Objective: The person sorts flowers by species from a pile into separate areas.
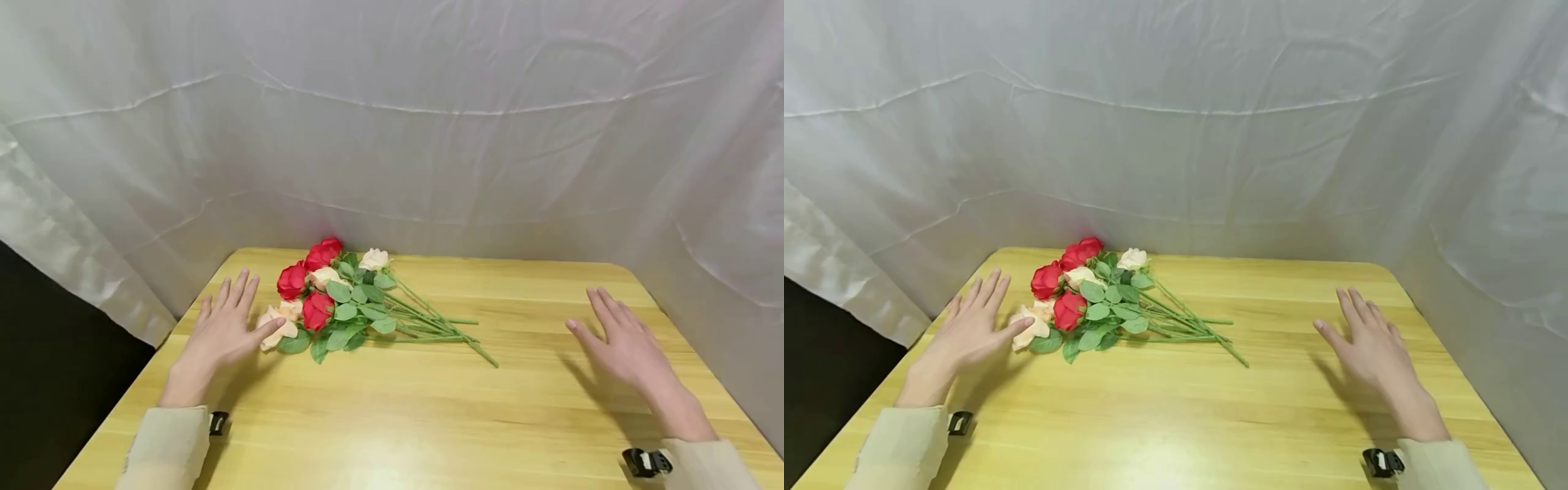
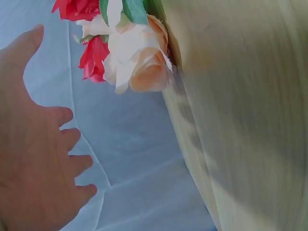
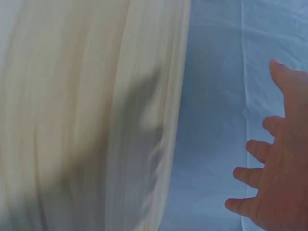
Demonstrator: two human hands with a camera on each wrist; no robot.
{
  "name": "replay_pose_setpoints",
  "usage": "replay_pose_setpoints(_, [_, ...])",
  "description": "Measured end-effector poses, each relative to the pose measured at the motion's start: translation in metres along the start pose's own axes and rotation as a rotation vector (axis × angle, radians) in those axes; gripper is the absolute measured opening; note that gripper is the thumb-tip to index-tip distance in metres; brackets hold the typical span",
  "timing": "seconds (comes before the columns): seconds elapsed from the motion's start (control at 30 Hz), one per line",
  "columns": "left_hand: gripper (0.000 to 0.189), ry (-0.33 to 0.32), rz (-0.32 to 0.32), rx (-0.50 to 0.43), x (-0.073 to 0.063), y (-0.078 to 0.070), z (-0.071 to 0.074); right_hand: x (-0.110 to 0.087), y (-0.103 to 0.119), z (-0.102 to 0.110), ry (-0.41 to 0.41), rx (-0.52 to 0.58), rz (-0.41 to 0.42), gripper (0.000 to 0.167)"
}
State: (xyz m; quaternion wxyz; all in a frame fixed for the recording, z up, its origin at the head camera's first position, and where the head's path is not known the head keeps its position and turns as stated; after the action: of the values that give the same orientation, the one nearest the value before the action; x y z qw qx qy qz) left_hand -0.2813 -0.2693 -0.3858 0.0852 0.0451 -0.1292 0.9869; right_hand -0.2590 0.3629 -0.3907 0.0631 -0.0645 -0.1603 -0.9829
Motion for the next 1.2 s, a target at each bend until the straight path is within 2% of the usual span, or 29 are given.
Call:
replay_pose_setpoints(0.27, [0.103,-0.089,-0.086,0.000,0.006,-0.021,0.010,0.017,0.031,0.005,-0.070,0.147,0.085,0.078])
replay_pose_setpoints(0.43, [0.103,-0.156,-0.179,0.019,0.010,-0.042,0.012,0.028,0.051,-0.001,-0.070,0.209,0.119,0.076])
replay_pose_setpoints(0.6, [0.099,-0.179,-0.283,0.036,0.012,-0.069,0.011,0.040,0.074,-0.010,-0.059,0.238,0.150,0.075])
replay_pose_setpoints(0.73, [0.096,-0.169,-0.369,0.045,0.012,-0.093,0.006,0.052,0.091,-0.021,-0.019,0.234,0.165,0.076])
replay_pose_setpoints(0.97, [0.088,-0.128,-0.530,0.090,0.013,-0.133,-0.014,0.068,0.117,-0.052,0.096,0.223,0.202,0.078])
replay_pose_setpoints(1.2, [0.086,-0.040,-0.589,0.136,0.018,-0.158,-0.038,0.076,0.144,-0.084,0.171,0.217,0.256,0.076])
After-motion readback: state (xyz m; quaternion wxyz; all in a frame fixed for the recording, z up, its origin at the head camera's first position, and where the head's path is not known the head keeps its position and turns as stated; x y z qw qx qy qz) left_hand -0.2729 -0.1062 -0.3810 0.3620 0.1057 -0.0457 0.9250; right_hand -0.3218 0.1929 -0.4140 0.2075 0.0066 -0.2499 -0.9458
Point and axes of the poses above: each hand's wrist, its own x-axis towards the middle knuckle, its own z-axis out of the back of the hand, y = z × x, the point moved 7 cm from there along x, towards the middle knuckle, and after that the axes turned 1 degree about -x, right-handed, at the moved point
